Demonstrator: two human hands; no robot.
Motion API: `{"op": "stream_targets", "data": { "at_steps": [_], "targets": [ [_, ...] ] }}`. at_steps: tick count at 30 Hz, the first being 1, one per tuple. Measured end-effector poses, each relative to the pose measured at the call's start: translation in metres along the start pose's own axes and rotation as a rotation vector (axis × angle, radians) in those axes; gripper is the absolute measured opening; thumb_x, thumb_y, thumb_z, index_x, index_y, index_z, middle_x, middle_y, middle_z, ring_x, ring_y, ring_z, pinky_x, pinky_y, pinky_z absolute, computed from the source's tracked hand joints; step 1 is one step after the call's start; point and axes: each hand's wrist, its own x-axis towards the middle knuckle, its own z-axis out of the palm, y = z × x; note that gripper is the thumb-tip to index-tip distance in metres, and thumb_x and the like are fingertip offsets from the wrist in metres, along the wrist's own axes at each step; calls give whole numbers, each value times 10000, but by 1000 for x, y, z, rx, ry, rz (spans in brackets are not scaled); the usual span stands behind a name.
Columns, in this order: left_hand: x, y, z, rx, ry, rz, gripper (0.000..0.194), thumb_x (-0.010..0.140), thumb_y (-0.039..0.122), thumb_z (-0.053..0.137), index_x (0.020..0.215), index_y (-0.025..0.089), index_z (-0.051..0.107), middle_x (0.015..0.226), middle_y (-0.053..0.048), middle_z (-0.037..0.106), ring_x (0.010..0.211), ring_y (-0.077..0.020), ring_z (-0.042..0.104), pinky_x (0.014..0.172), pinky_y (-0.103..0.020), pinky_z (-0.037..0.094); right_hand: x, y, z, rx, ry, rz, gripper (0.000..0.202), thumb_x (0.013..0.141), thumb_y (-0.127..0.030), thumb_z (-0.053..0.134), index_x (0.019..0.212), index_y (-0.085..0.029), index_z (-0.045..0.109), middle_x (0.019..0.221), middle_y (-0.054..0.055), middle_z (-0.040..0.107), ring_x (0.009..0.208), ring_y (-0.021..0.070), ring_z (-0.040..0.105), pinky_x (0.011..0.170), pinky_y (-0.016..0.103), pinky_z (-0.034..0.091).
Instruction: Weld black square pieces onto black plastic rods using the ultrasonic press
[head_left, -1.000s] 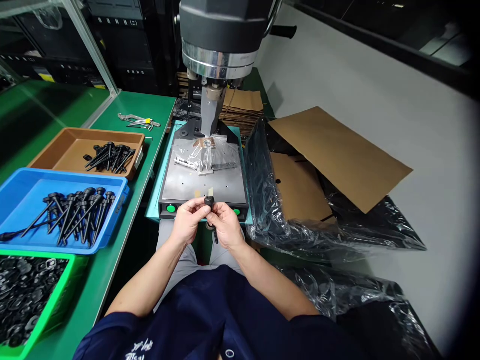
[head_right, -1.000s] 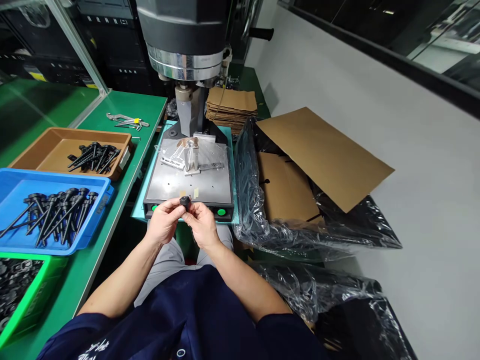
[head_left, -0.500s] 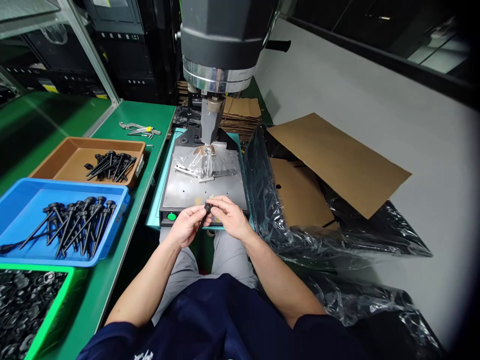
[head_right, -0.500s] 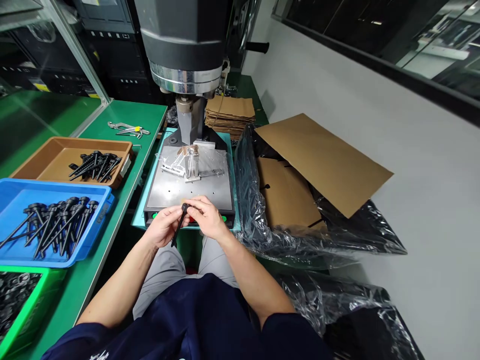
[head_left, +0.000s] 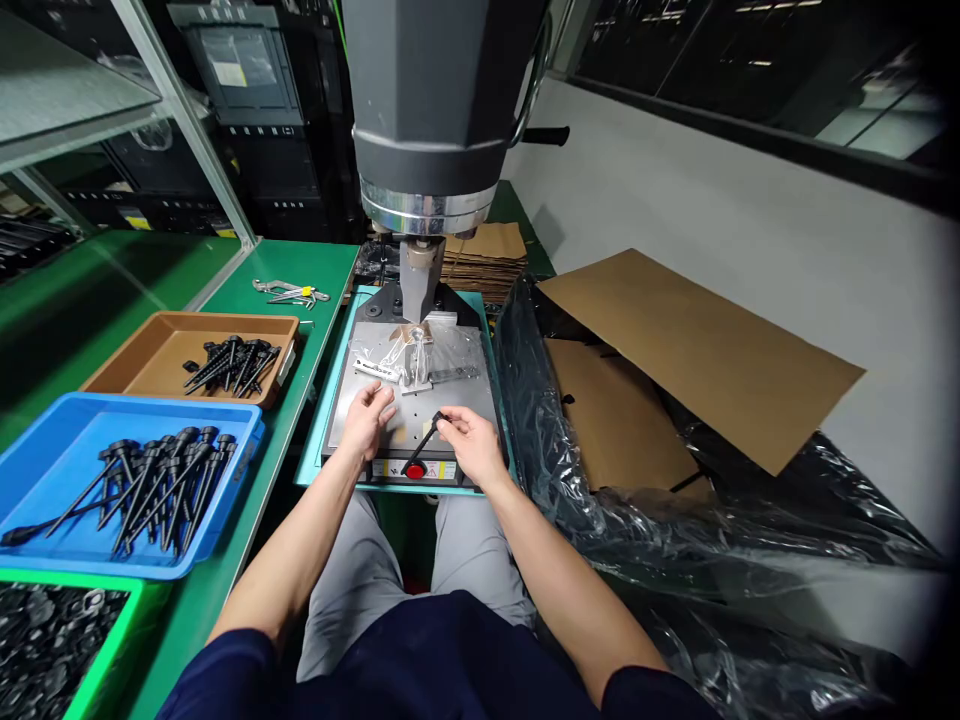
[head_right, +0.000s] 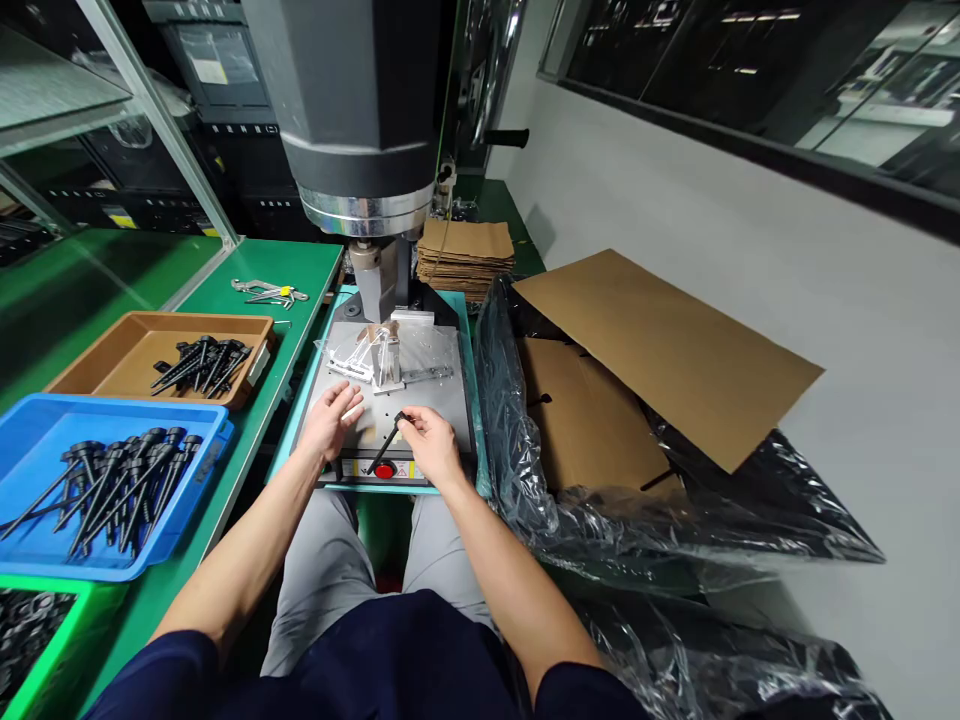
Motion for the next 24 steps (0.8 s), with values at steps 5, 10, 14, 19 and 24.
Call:
{"op": "stream_targets", "data": {
  "at_steps": [5,10,14,19,24],
  "targets": [
    [28,40,28,4,-112,43,473,637,274,861,1008,143,599,851,-47,681,632,-90,638,578,-190,501,27,-12,26,-224,-98,-223,289,834,-277,603,1092,-199,707,984,64,671,791,168,621,759,305,520],
    [29,67,52,-100,-208,46,670,639,127,813,1233,186,508,733,9,654,560,-94,628,494,-159,463,62,-33,43,-392,-179,-362,312,861,-208,560,1139,-189,699,899,57,623,787,185,602,789,315,501],
    [33,75,57,-149,-222,33,834,669,88,779,1387,228,379,748,14,662,563,-94,639,489,-146,472,90,-49,34,-460,-87,-468,416,891,-188,508,1290,-160,623,1064,122,628,950,243,608,906,374,482],
    [39,79,58,-168,-230,13,923,683,52,758,1453,246,289,759,13,674,540,-88,633,485,-142,479,115,-60,23,-551,-21,-573,336,905,-185,503,1189,-180,681,1133,129,641,1076,277,563,994,414,423],
    [46,84,60,-186,-208,7,925,684,57,769,1456,235,292,739,21,667,527,-83,625,484,-137,478,132,-62,29,-682,-44,-595,246,917,-220,523,1073,-186,709,1076,105,669,1024,270,567,972,396,406]
  ]
}}
